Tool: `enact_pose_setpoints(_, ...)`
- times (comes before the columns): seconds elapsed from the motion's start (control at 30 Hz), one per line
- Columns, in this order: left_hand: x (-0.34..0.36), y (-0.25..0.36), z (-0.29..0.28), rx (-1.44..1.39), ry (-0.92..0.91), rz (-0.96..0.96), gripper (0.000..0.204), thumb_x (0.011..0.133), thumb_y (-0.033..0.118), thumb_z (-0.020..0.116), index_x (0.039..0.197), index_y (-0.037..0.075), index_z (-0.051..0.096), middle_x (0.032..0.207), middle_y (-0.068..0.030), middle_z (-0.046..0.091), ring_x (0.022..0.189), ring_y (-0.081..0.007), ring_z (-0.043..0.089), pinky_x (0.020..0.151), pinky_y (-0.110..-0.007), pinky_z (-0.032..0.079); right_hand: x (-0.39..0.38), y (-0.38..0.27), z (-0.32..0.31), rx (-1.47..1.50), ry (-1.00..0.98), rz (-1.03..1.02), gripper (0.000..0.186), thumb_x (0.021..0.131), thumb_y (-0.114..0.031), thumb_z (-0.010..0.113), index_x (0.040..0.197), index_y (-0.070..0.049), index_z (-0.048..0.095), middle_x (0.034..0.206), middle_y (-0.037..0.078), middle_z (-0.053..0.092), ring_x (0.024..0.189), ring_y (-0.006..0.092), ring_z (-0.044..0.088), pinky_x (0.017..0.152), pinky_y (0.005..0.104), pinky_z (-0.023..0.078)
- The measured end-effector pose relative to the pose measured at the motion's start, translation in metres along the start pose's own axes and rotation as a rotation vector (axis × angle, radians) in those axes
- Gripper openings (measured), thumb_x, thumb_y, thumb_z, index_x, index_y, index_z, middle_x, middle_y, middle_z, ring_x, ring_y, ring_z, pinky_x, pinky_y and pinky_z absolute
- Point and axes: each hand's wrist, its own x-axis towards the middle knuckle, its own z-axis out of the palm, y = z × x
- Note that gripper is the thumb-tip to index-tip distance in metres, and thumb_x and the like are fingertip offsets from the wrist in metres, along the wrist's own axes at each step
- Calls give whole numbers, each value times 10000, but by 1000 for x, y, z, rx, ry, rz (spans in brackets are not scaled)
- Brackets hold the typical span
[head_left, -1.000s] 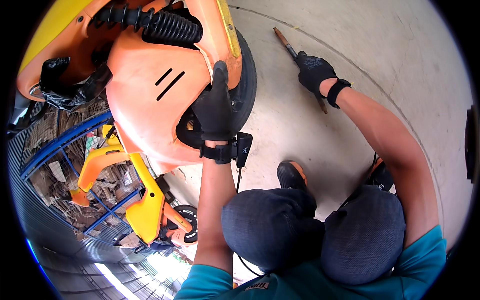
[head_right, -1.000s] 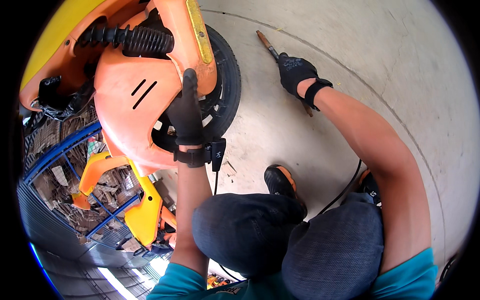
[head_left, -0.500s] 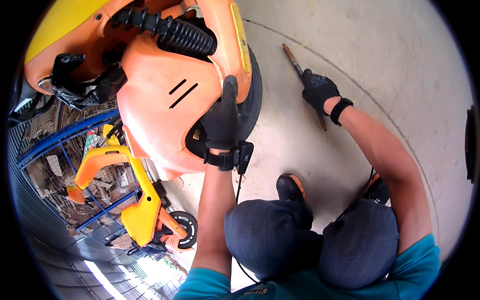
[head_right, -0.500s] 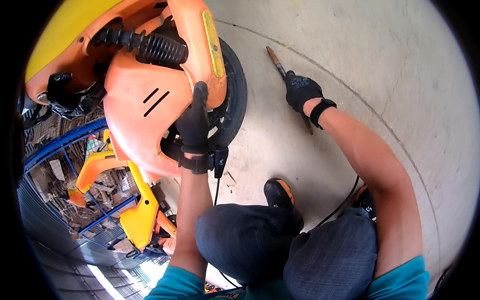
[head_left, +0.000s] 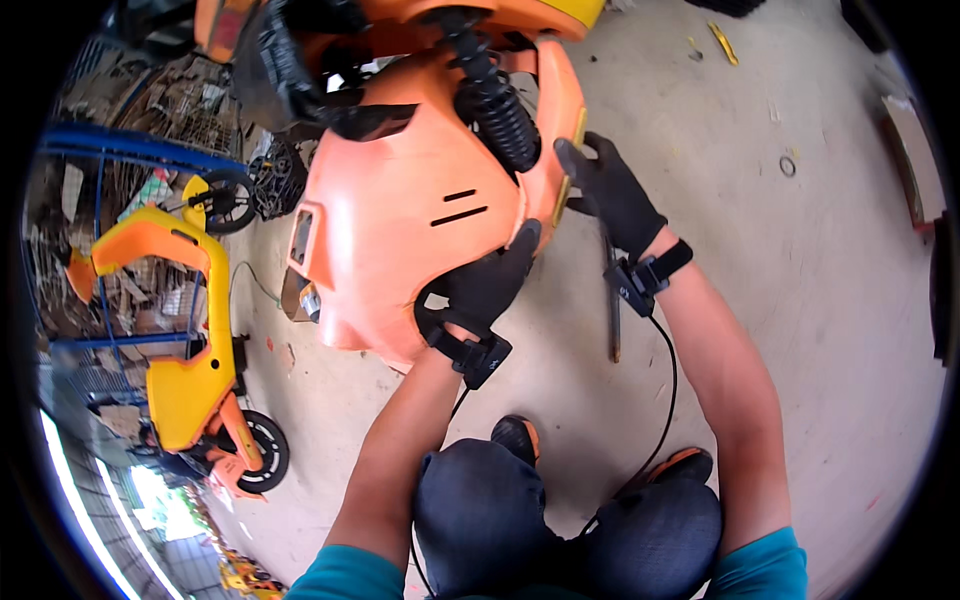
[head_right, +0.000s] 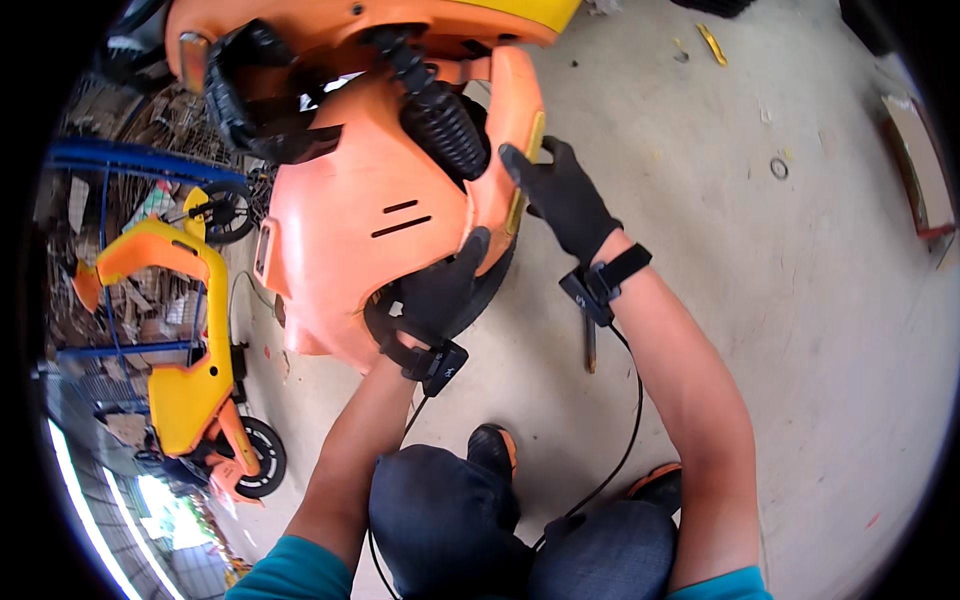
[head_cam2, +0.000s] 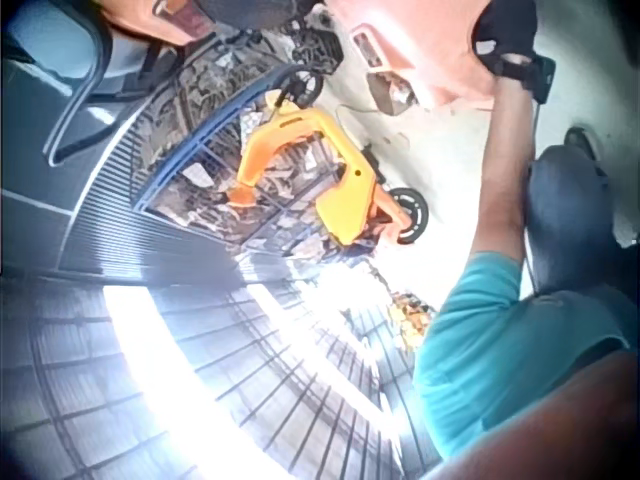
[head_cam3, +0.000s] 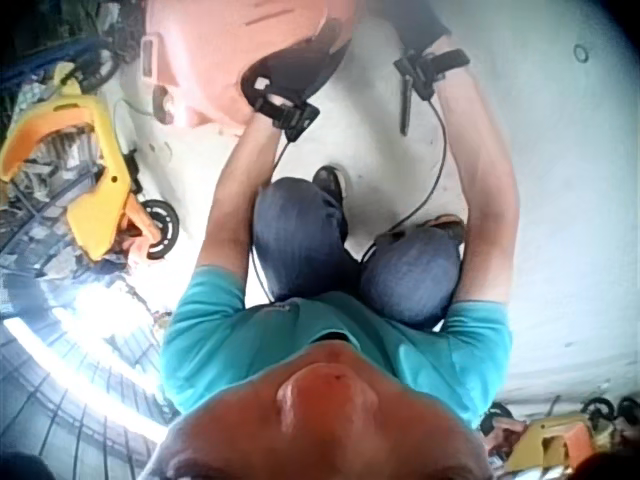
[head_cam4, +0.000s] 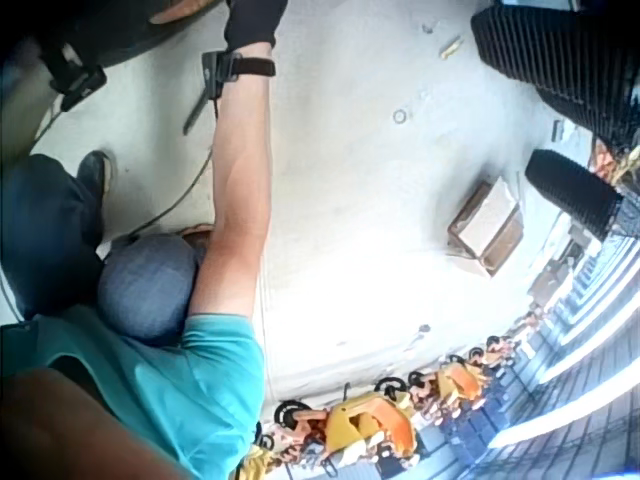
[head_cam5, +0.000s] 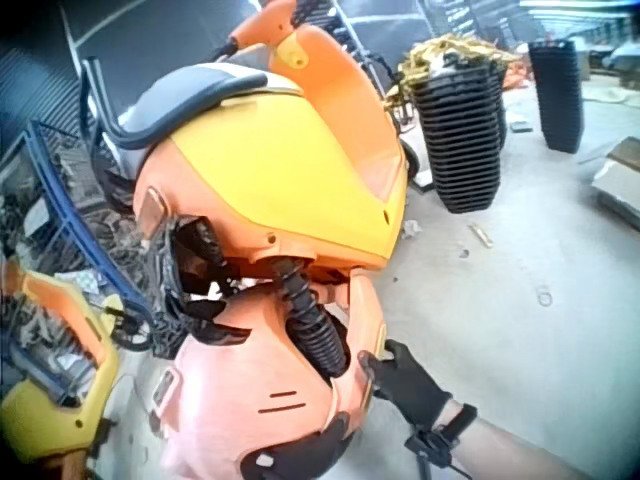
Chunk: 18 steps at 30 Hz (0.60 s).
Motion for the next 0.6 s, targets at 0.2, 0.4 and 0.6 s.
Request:
enact_pose_setpoints(0.2, 1, 12, 1, -34, -84, -83, 342, 888, 357, 642, 972, 28, 677, 846, -80, 686, 768, -258, 652, 712, -353, 507, 61, -27, -3, -8, -77, -99, 928, 784, -512, 727, 1412, 9, 286, 1219, 150, 515, 1051, 207, 538, 846, 324, 485)
enact_pose_setpoints(0.4, 3, 21, 1, 78, 88, 161, 278, 892, 296, 626, 980, 35, 667, 825, -98, 667, 745, -268, 644, 697, -357, 509, 102, -17, -4, 151, -230, -249, 667, 855, -373, 686, 1340, -1, 418, 1201, 86, 560, 1058, 171, 555, 903, 294, 449)
enact_pose_setpoints(0.6, 0, 15, 5, 217, 96, 213, 275, 897, 282, 596, 1018, 38, 633, 868, -89, 644, 763, -248, 621, 678, -346, 508, 110, -28, -3, 220, -286, -119, 499, 969, -342, 505, 1392, -96, 408, 1345, 74, 515, 1206, 203, 516, 1020, 343, 414)
